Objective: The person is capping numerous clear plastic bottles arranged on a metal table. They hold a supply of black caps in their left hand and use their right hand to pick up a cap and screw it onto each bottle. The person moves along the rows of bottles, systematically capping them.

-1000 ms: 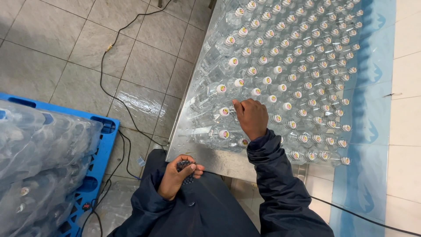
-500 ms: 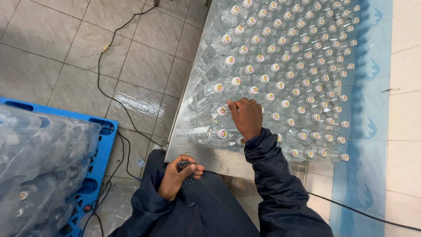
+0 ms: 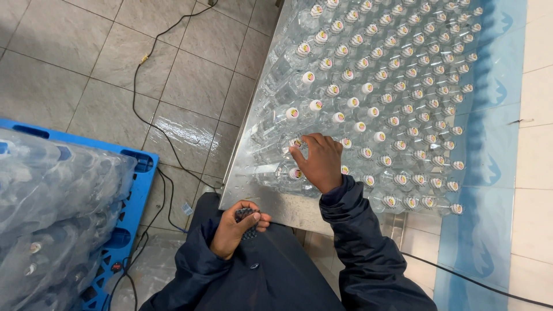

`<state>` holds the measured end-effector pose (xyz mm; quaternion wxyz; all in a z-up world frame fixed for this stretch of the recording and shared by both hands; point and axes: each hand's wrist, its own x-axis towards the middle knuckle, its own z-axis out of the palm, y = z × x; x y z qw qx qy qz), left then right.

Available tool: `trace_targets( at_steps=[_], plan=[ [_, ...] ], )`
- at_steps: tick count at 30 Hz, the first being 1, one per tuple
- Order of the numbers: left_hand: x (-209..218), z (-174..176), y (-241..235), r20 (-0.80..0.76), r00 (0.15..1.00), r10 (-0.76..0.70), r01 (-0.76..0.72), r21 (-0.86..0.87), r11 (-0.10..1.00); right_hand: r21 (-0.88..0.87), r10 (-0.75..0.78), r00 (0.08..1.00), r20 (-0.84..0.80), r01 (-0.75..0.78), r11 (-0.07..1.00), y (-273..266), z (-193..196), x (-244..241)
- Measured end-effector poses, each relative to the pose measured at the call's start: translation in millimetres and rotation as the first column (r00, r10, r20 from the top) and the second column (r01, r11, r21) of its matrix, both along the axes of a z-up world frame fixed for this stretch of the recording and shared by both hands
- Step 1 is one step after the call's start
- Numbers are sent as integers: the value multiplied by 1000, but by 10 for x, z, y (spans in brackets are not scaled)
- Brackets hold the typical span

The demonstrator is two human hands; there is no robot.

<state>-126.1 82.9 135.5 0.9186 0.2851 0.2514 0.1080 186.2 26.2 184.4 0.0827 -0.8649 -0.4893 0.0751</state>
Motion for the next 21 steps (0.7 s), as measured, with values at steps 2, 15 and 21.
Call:
trace_targets(
  at_steps=[2, 15, 21],
  plan=[
    [11, 38, 3, -31, 998, 46, -46, 0, 999, -20, 5, 994, 111, -3, 1000, -23, -96, 57],
    [65, -20, 109, -211, 914, 348, -387, -187, 903, -195, -102, 987, 127, 125, 973, 155, 121, -57],
    [153, -1, 149, -100, 931, 350, -363, -216, 906, -193, -132, 989, 65, 142, 971, 187, 122, -51]
  ],
)
